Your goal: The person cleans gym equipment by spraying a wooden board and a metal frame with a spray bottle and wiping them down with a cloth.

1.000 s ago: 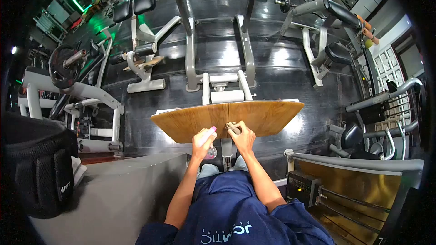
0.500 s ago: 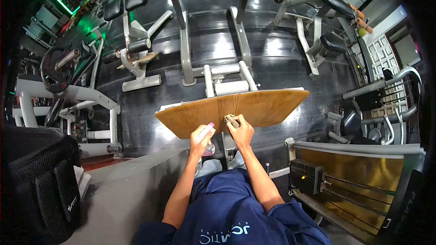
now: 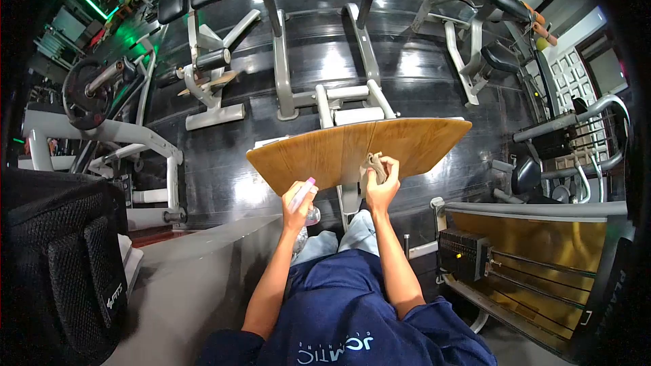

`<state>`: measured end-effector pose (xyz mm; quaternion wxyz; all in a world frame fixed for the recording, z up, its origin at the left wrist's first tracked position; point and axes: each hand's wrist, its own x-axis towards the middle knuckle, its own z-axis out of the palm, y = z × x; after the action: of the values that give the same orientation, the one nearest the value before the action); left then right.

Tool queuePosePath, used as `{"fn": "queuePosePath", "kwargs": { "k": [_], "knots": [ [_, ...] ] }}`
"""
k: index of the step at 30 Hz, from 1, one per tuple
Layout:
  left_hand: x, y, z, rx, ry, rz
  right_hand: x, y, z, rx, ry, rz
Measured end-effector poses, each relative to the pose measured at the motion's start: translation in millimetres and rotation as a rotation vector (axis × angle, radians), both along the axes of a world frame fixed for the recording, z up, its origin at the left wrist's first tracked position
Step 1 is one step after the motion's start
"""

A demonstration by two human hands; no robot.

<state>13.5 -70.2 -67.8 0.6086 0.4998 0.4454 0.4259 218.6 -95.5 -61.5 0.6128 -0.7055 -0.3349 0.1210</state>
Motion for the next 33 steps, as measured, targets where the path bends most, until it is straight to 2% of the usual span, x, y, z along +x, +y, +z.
{"fn": "queuePosePath", "kwargs": {
  "k": [4, 6, 9, 10, 15, 21, 27, 29, 31, 33],
  "knots": [
    [0.0, 1.7, -7.2, 0.032, 0.035, -0.015, -19.7, -22.4, -23.2, 0.003, 0.112, 0.017],
    [5.4, 4.4, -8.5, 0.130, 0.128, -0.017, -28.2, -29.3, -26.6, 0.036, 0.200, 0.037],
    [17.0, 8.1, -4.7, 0.069, 0.086, 0.048, -32.9, -35.1, -26.3, -0.087, 0.116, -0.005],
    [22.1, 11.6, -4.7, 0.137, 0.087, 0.082, -32.5, -34.2, -26.9, -0.098, 0.084, -0.037],
    [18.7, 13.1, -0.8, 0.085, 0.103, 0.048, -27.7, -27.5, -15.0, -0.159, 0.071, -0.104],
    [-1.4, 5.3, 1.6, 0.048, 0.051, 0.024, -22.1, 10.0, 2.8, -0.054, 0.044, 0.093],
    [-24.2, -3.7, 8.9, 0.006, 0.025, 0.067, -39.8, 21.7, -13.3, -0.074, -0.157, 0.053],
    [-28.0, -7.0, 6.7, -0.003, -0.014, 0.086, -40.0, 11.2, -25.9, -0.289, -0.192, 0.107],
    [-31.6, -7.6, 4.2, 0.002, 0.012, 0.105, -38.0, 9.4, -21.1, -0.348, -0.169, 0.092],
    [-35.6, -5.9, 2.4, 0.036, 0.022, 0.107, -34.9, 11.5, -16.2, -0.250, -0.065, 0.049]
  ]
}}
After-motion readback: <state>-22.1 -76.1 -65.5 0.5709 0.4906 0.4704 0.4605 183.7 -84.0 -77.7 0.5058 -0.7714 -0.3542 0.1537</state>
